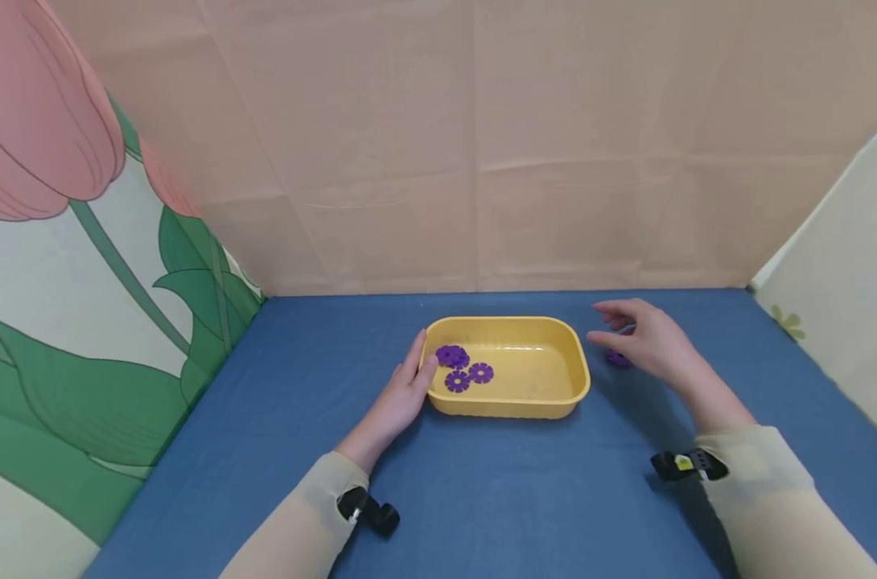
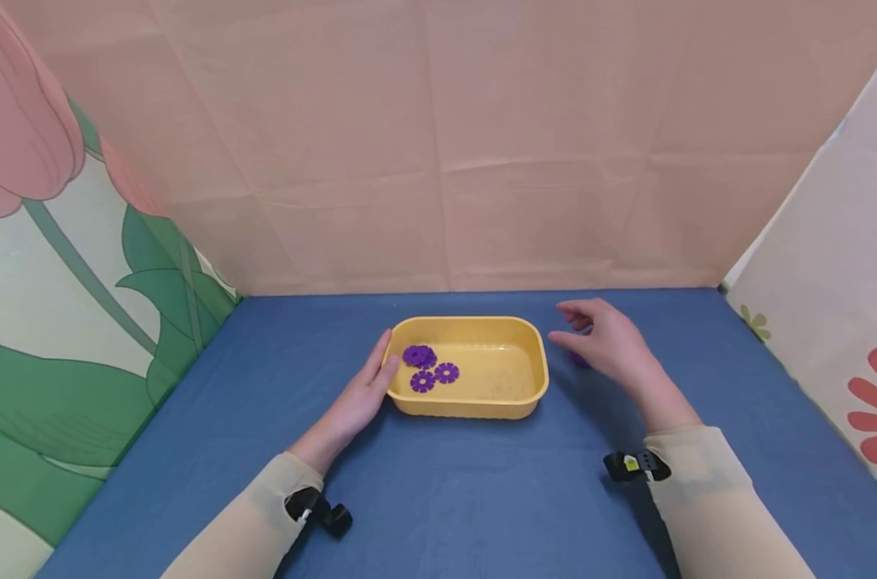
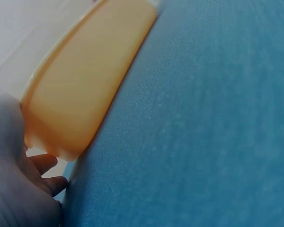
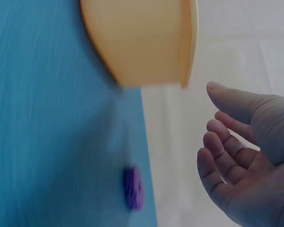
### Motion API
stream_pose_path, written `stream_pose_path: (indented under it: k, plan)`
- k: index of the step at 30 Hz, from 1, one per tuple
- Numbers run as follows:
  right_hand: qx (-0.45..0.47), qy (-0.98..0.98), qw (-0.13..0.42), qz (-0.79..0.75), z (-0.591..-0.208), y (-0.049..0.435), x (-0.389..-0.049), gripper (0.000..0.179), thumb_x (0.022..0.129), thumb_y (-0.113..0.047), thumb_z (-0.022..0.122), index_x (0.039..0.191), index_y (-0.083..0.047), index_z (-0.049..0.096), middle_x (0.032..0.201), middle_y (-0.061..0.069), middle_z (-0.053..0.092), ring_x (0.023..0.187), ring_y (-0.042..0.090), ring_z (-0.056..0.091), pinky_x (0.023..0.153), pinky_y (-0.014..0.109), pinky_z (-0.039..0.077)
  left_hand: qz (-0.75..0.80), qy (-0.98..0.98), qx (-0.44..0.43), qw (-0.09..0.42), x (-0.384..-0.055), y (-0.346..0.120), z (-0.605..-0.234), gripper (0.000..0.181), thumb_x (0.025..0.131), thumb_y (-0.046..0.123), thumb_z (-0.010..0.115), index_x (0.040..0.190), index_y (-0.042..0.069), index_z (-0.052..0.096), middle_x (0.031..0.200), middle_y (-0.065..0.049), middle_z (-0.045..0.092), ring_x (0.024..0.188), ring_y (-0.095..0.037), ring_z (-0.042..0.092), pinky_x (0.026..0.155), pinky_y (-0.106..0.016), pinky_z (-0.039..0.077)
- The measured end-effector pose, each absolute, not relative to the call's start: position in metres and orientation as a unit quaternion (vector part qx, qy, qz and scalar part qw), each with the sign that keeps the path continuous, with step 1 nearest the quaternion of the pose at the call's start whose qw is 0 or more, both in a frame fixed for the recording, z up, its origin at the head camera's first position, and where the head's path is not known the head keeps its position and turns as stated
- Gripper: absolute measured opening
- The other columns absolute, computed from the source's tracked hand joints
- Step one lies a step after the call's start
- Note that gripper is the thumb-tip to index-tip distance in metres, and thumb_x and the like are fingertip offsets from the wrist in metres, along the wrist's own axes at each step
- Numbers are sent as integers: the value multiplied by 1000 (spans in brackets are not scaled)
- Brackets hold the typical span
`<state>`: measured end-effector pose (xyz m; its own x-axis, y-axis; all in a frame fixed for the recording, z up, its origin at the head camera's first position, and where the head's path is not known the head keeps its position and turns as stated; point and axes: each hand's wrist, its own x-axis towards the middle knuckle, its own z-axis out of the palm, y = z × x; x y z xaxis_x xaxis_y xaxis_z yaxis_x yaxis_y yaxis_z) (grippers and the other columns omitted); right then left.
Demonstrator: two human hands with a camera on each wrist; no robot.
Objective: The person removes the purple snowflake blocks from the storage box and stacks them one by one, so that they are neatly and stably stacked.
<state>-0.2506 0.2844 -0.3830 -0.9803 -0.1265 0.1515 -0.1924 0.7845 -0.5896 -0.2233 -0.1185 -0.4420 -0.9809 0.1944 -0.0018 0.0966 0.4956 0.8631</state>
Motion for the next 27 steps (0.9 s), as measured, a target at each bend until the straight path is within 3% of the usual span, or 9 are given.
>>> stream_pose_path:
  k: [8, 17, 27]
  plan:
    - [133, -927, 45, 348, -373, 233, -249, 56, 102, -22, 85, 149, 1, 65, 135, 25, 67, 120, 39, 62, 105, 60, 54, 492, 865, 87, 48, -224, -119, -443, 67, 120, 54, 36, 179, 36, 10, 183, 0, 20, 169, -37, 10, 134, -61, 5]
    - [177, -907, 17, 382, -381, 189, -252, 51, 101, -19, 86, 145, 0, 70, 130, 21, 67, 118, 36, 63, 108, 58, 54, 489, 866, 94, 42, -223, -118, -443, 67, 120, 52, 37, 179, 33, 11, 183, -3, 21, 168, -39, 10, 134, -61, 4]
    - [223, -904, -8, 364, -398, 157, -261, 51, 99, -18, 88, 143, 1, 71, 129, 20, 74, 113, 32, 69, 101, 53, 58, 492, 864, 98, 40, -222, -117, -442, 67, 121, 50, 37, 180, 31, 11, 182, -4, 22, 168, -41, 11, 134, -62, 5]
